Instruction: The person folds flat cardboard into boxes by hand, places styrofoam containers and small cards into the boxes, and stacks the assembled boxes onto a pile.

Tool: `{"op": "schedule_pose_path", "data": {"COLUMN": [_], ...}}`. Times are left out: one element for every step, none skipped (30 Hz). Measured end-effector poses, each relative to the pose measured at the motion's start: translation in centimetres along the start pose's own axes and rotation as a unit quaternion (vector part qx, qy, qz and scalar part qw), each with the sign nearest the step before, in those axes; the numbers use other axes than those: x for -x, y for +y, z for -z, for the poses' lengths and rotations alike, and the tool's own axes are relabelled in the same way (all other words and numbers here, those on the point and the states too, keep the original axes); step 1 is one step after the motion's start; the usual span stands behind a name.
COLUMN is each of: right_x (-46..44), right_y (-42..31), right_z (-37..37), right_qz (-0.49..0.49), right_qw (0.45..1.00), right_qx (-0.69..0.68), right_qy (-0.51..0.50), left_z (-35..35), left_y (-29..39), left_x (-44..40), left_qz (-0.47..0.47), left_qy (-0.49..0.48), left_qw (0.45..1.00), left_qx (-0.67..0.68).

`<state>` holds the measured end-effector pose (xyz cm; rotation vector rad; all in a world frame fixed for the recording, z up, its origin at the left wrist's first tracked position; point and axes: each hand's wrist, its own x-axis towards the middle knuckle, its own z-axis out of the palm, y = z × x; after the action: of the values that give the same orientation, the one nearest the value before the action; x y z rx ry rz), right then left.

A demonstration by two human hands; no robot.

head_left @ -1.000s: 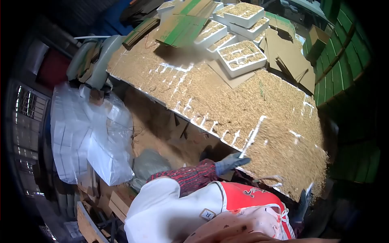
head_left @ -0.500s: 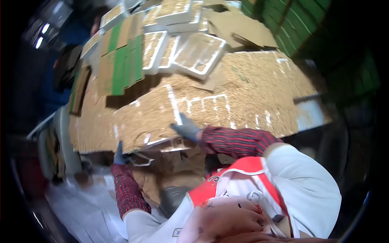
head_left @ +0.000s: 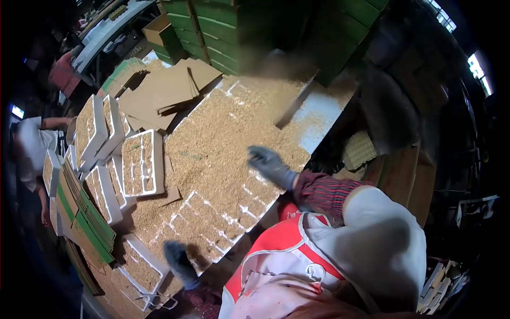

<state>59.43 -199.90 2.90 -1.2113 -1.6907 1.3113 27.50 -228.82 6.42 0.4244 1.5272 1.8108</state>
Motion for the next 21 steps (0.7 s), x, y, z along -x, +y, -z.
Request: {"op": "schedule_pose_path", "data": {"right_x": [-2.7, -4.6, -5.5, -7.4, -9.2, -10.8, -12.2, -12.9, -14.8, -17.3, -20.3, -23.2, -26.0, -29.2, -30.9, -32.5, -33.1, -32.9, -32.4, -31.8, -31.3], "right_y": [6.9, 9.8, 8.2, 11.1, 14.0, 15.2, 15.4, 11.1, 9.6, 10.4, 12.3, 13.4, 14.4, 13.8, 13.2, 12.4, 10.3, 7.4, 4.6, 2.4, 1.8], "right_z": [5.1, 11.9, 17.5, 21.1, 24.0, 26.3, 27.4, 27.8, 27.5, 26.8, 25.8, 24.9, 24.0, 23.4, 22.8, 22.2, 22.2, 22.4, 22.9, 23.5, 23.8], "right_qz": [-0.007, -0.091, -0.205, -0.178, -0.112, -0.072, -0.048, -0.053, -0.068, -0.101, -0.130, -0.092, -0.050, -0.032, -0.010, 0.009, 0.033, 0.055, 0.077, 0.097, 0.114], "right_qw": [0.989, 0.963, 0.950, 0.953, 0.928, 0.876, 0.836, 0.845, 0.843, 0.786, 0.721, 0.765, 0.803, 0.873, 0.899, 0.922, 0.914, 0.904, 0.891, 0.874, 0.856], "right_qx": [-0.031, -0.176, -0.123, 0.002, 0.224, 0.384, 0.469, 0.479, 0.480, 0.559, 0.631, 0.574, 0.514, 0.399, 0.357, 0.314, 0.349, 0.385, 0.422, 0.459, 0.496], "right_qy": [0.142, 0.182, 0.201, 0.244, 0.275, 0.283, 0.282, 0.233, 0.232, 0.245, 0.256, 0.279, 0.297, 0.278, 0.254, 0.229, 0.204, 0.178, 0.151, 0.123, 0.096], "left_z": [-6.3, -13.9, -19.3, -24.8, -30.2, -35.1, -39.3, -42.8, -45.6, -47.5, -48.3, -48.7, -48.7, -48.7, -48.7, -48.9, -49.2, -49.5, -49.8, -50.1, -50.3], "left_y": [-2.2, -3.3, -5.0, -6.8, -8.4, -10.0, -11.8, -13.0, -14.0, -14.8, -15.4, -15.8, -17.4, -19.0, -20.7, -20.1, -19.8, -19.9, -20.1, -20.6, -21.3], "left_x": [-0.4, 0.8, 1.0, 1.1, 1.3, 1.0, 0.4, -0.1, -0.6, -1.1, -1.0, -0.7, -1.2, -1.8, -2.3, -2.8, -3.4, -3.9, -4.6, -5.4, -6.1], "left_qz": [0.109, 0.221, 0.299, 0.382, 0.460, 0.444, 0.426, 0.351, 0.273, 0.231, 0.251, 0.269, 0.292, 0.313, 0.334, 0.397, 0.457, 0.450, 0.453, 0.457, 0.463], "left_qy": [-0.146, -0.151, -0.196, -0.234, -0.265, -0.303, -0.340, -0.367, -0.386, -0.413, -0.402, -0.392, -0.375, -0.357, -0.338, -0.289, -0.239, -0.205, -0.188, -0.171, -0.155], "left_qw": [0.972, 0.939, 0.897, 0.845, 0.789, 0.799, 0.807, 0.849, 0.879, 0.880, 0.879, 0.877, 0.876, 0.875, 0.872, 0.856, 0.831, 0.841, 0.840, 0.837, 0.833], "left_qx": [0.151, 0.217, 0.259, 0.292, 0.310, 0.269, 0.227, 0.147, 0.064, 0.036, 0.049, 0.061, 0.080, 0.099, 0.118, 0.164, 0.209, 0.217, 0.232, 0.247, 0.261]}}
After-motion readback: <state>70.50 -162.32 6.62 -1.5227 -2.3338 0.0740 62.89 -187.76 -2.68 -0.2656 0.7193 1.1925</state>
